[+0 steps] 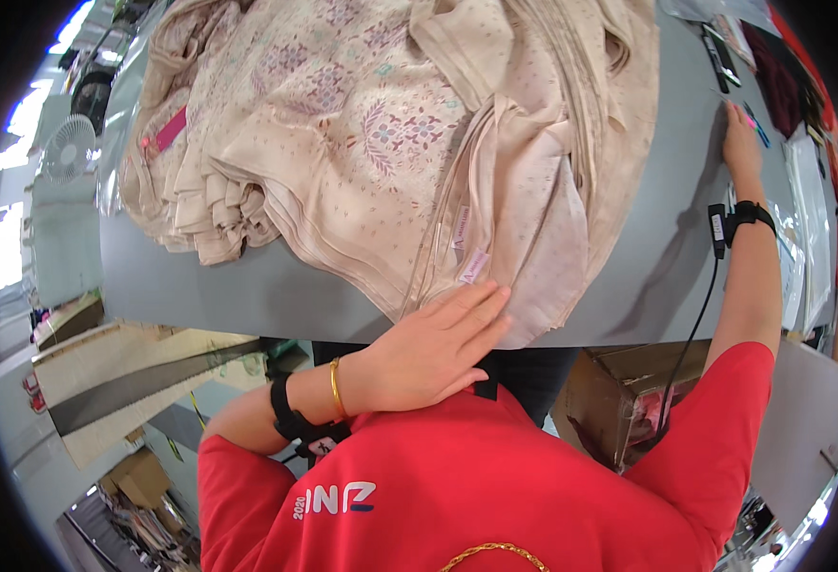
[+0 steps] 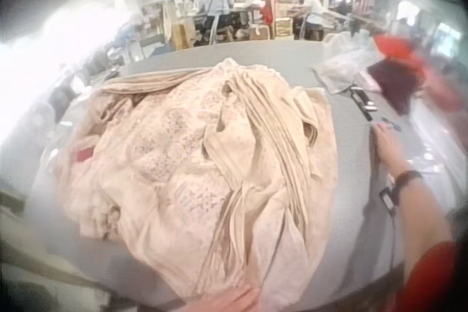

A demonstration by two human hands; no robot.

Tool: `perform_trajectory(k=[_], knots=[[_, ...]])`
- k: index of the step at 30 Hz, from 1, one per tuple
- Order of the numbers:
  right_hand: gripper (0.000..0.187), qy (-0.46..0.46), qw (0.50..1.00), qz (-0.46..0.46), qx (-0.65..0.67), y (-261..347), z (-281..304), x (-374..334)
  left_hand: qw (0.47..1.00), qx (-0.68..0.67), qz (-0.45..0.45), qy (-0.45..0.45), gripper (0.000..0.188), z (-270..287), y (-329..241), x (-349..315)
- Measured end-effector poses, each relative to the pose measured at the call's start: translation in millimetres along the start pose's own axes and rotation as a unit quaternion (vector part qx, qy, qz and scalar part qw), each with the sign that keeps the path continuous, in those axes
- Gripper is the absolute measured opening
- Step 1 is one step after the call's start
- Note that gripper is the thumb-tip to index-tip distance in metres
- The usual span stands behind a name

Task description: The person attaches small colored tags to a patterned garment on a work table using a pink-handled tool. They repeatedly fold the garment, insert tags into seams, and adjust the fabric to position the tags correctly.

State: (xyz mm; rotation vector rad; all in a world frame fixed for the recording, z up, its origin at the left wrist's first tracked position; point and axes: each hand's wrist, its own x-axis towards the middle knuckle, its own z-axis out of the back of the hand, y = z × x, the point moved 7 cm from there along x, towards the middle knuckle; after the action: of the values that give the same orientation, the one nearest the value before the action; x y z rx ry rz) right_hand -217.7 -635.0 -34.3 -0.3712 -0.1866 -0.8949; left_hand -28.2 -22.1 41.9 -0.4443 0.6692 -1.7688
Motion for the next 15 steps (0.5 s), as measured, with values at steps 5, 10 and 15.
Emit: perform_trajectory(k=[5, 10, 15], knots=[[0.034, 0.077, 0.996, 0.025, -0.027, -5, -1, 31, 0.995, -0.017, -0.062, 0.078, 0.068, -7, 10, 5], [0.015, 0.017, 0.998, 0.046, -0.048, -3, 17, 28, 0.994, -0.057, -0.084, 0.046, 0.056, -5, 14, 7], [0.015, -0.037, 0.998, 0.051, 0.025, 29, 49, 18, 0.988, -0.027, -0.127, -0.089, 0.037, 17, 20, -6]])
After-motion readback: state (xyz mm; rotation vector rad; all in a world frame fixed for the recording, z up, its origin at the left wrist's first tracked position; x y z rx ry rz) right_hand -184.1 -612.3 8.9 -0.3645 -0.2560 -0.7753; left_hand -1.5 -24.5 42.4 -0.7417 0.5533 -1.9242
